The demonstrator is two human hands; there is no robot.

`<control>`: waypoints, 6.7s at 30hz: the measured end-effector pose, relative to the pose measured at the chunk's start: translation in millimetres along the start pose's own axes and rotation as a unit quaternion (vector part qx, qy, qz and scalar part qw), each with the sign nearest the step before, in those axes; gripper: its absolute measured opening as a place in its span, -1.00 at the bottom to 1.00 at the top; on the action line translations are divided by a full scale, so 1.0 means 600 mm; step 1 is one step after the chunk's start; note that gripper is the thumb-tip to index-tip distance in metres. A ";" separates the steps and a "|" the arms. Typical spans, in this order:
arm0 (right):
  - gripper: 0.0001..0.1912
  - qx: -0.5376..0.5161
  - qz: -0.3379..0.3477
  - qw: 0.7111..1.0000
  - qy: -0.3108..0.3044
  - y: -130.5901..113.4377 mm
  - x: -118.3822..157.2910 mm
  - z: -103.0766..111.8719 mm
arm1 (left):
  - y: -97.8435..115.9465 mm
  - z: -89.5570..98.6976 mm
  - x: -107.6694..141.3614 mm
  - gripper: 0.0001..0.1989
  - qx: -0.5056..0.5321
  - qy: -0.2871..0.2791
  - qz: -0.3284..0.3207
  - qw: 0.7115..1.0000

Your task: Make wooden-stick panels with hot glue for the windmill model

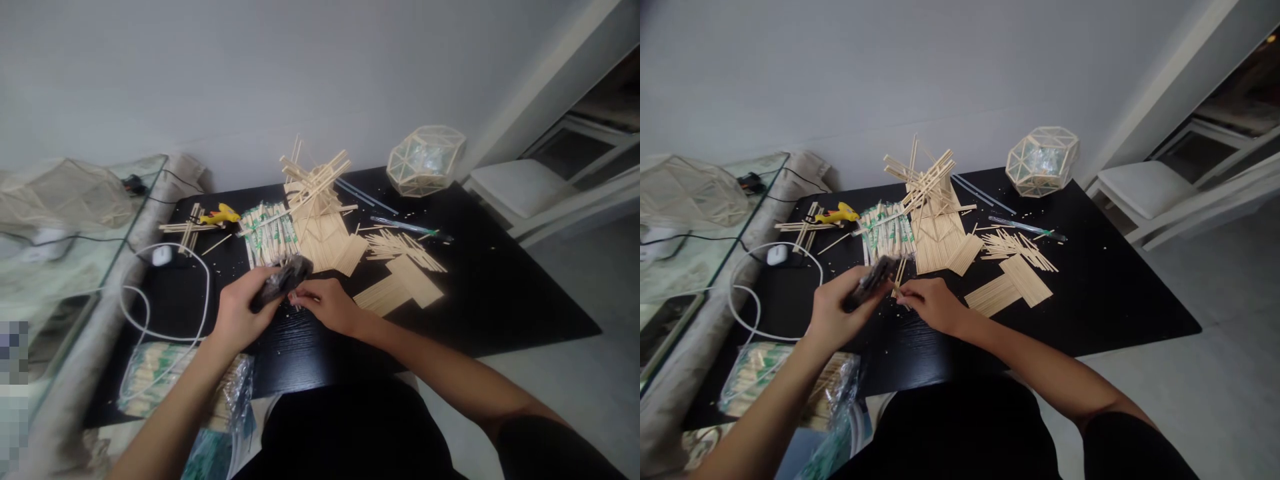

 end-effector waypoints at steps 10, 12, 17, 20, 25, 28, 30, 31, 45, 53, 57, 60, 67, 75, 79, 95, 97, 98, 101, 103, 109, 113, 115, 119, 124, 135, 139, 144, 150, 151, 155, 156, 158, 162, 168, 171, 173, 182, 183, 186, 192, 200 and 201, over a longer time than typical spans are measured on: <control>-0.89 0.023 0.054 0.997 -0.057 0.000 0.001 -0.014 | -0.027 -0.026 0.057 -0.88 0.045 0.029 0.065 0.996; -0.89 0.025 0.062 0.996 -0.064 0.002 0.000 -0.016 | -0.030 -0.025 0.059 -0.89 0.043 0.029 0.071 0.996; -0.88 0.036 0.076 0.995 -0.059 0.007 0.003 -0.018 | -0.034 -0.027 0.062 -0.89 0.041 0.031 0.066 0.997; -0.89 0.045 0.088 0.993 -0.062 0.010 0.005 -0.022 | -0.035 -0.027 0.065 -0.88 0.035 0.046 0.053 0.997; -0.87 0.051 0.101 0.992 -0.059 0.011 0.006 -0.025 | -0.034 -0.028 0.068 -0.86 0.032 0.057 0.044 0.997; -0.87 0.054 0.106 0.991 -0.058 0.010 0.006 -0.025 | -0.030 -0.030 0.067 -0.83 0.037 0.046 0.046 0.997; -0.86 0.057 0.109 0.991 -0.059 0.010 0.006 -0.025 | -0.028 -0.031 0.067 -0.83 0.040 0.043 0.054 0.997; -0.86 0.057 0.111 0.990 -0.060 0.009 0.006 -0.025 | -0.028 -0.031 0.066 -0.84 0.041 0.044 0.060 0.996; -0.88 0.063 0.127 0.989 -0.051 0.016 0.011 -0.030 | -0.014 0.000 0.061 -0.70 0.088 -0.011 0.119 0.989; -0.85 0.070 0.133 0.988 -0.039 0.019 0.012 -0.032 | -0.037 0.100 0.093 -0.64 -0.201 -0.017 0.115 0.973; -0.84 0.077 0.138 0.987 -0.041 0.016 0.012 -0.032 | -0.033 0.076 0.106 -0.62 -0.348 -0.088 0.043 0.932; -0.84 0.083 0.142 0.986 -0.040 0.016 0.012 -0.033 | -0.017 0.057 0.108 -0.63 -0.399 -0.109 0.012 0.910; -0.83 0.105 0.147 0.982 -0.053 0.021 0.014 -0.036 | 0.016 0.027 0.100 -0.64 -0.417 -0.131 0.004 0.900; -0.81 0.126 0.155 0.978 -0.056 0.028 0.016 -0.039 | 0.021 0.021 0.098 -0.60 -0.458 -0.158 0.027 0.874; -0.83 0.136 0.155 0.977 -0.058 0.027 0.016 -0.038 | 0.022 0.017 0.096 -0.68 -0.472 -0.178 0.029 0.863; -0.72 0.128 0.137 0.981 -0.049 0.026 0.016 -0.039 | 0.008 0.018 0.095 -0.77 -0.465 -0.212 0.055 0.858; -0.74 0.121 0.131 0.983 -0.043 0.023 0.015 -0.038 | 0.004 0.019 0.094 -0.78 -0.458 -0.210 0.054 0.862; -0.76 0.116 0.126 0.984 -0.041 0.021 0.014 -0.035 | 0.002 0.020 0.093 -0.79 -0.453 -0.207 0.050 0.866; -0.82 0.103 0.113 0.988 -0.030 0.005 0.011 -0.016 | -0.005 0.029 0.079 -0.79 -0.435 -0.182 0.031 0.881; -0.89 0.096 0.100 0.990 -0.021 -0.007 0.007 0.010 | -0.011 0.044 0.060 -0.70 -0.422 -0.143 0.023 0.895; -0.85 0.197 -0.062 0.978 -0.019 0.012 -0.002 0.087 | -0.030 0.066 -0.014 -0.62 -0.326 -0.072 0.048 0.941; -0.78 0.217 -0.079 0.972 -0.049 0.029 0.001 0.079 | -0.030 0.027 -0.046 -0.77 -0.251 -0.100 0.037 0.962; -0.78 0.218 -0.082 0.971 -0.054 0.030 0.003 0.072 | -0.033 0.005 -0.053 -0.70 -0.220 -0.110 0.034 0.969; -0.83 0.204 -0.079 0.975 -0.038 0.012 0.005 0.073 | -0.050 -0.029 -0.051 -0.55 -0.161 -0.127 0.036 0.978; -0.69 -0.025 -0.128 0.991 0.038 -0.005 0.014 0.076 | -0.070 -0.053 -0.036 -0.51 -0.107 -0.183 0.059 0.975; -0.64 -0.139 -0.177 0.966 0.124 0.005 0.017 0.043 | -0.069 -0.061 -0.025 -0.49 -0.077 -0.201 0.092 0.972; -0.59 -0.151 -0.178 0.963 0.137 0.007 0.018 0.042 | -0.071 -0.063 -0.024 -0.49 -0.090 -0.203 0.094 0.970; -0.55 -0.151 -0.173 0.965 0.130 0.002 0.020 0.041 | -0.069 -0.066 -0.024 -0.51 -0.086 -0.217 0.093 0.968; -0.52 -0.232 -0.194 0.948 0.094 0.000 0.017 0.040 | -0.066 -0.069 -0.021 -0.52 -0.060 -0.224 0.075 0.970; -0.53 -0.253 -0.196 0.943 0.087 0.000 0.017 0.039 | -0.065 -0.069 -0.021 -0.52 -0.056 -0.224 0.068 0.971; -0.54 -0.356 -0.215 0.908 0.046 0.002 0.017 0.031 | -0.060 -0.067 -0.023 -0.52 -0.025 -0.221 0.034 0.974; -0.54 -0.381 -0.223 0.896 0.034 0.003 0.018 0.028 | -0.059 -0.066 -0.023 -0.52 -0.017 -0.220 0.025 0.975; -0.56 -0.423 -0.238 0.874 0.013 0.004 0.020 0.023 | -0.057 -0.066 -0.024 -0.51 -0.002 -0.221 0.011 0.975; -0.59 -0.458 -0.248 0.854 0.001 0.005 0.022 0.018 | -0.055 -0.066 -0.021 -0.50 0.001 -0.231 0.015 0.973; -0.59 -0.408 -0.240 0.881 0.028 0.016 0.023 0.023 | -0.059 -0.067 -0.017 -0.45 -0.026 -0.244 0.069 0.967; -0.60 -0.322 -0.235 0.917 0.010 0.017 0.022 0.046 | -0.063 -0.070 -0.016 -0.44 -0.045 -0.250 0.088 0.963; -0.62 -0.255 -0.217 0.942 -0.007 0.010 0.017 0.070 | -0.066 -0.073 -0.015 -0.43 -0.062 -0.252 0.095 0.961; -0.74 -0.212 -0.304 0.928 -0.043 -0.011 -0.019 0.093 | -0.064 -0.089 -0.009 -0.38 -0.140 -0.268 0.076 0.950; -0.76 -0.216 -0.311 0.925 -0.040 -0.010 -0.022 0.090 | -0.065 -0.089 -0.008 -0.37 -0.146 -0.268 0.075 0.949; -0.78 -0.223 -0.316 0.921 -0.038 -0.005 -0.026 0.085 | -0.066 -0.089 -0.006 -0.33 -0.158 -0.264 0.075 0.949; -0.76 -0.239 -0.310 0.919 -0.038 0.001 -0.025 0.088 | -0.062 -0.086 -0.008 -0.31 -0.185 -0.255 0.070 0.946; -0.74 -0.229 -0.316 0.921 -0.002 0.004 -0.019 0.104 | -0.078 -0.076 -0.014 -0.30 -0.218 -0.223 0.078 0.947; -0.75 -0.226 -0.318 0.921 0.005 0.003 -0.018 0.107 | -0.082 -0.073 -0.015 -0.30 -0.221 -0.214 0.084 0.948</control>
Point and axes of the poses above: each hand's wrist, its own x-axis away from the middle knuckle, its own z-axis out of the back of the hand, y = z × x, the point moved 6 cm from there along -x, towards the middle knuckle
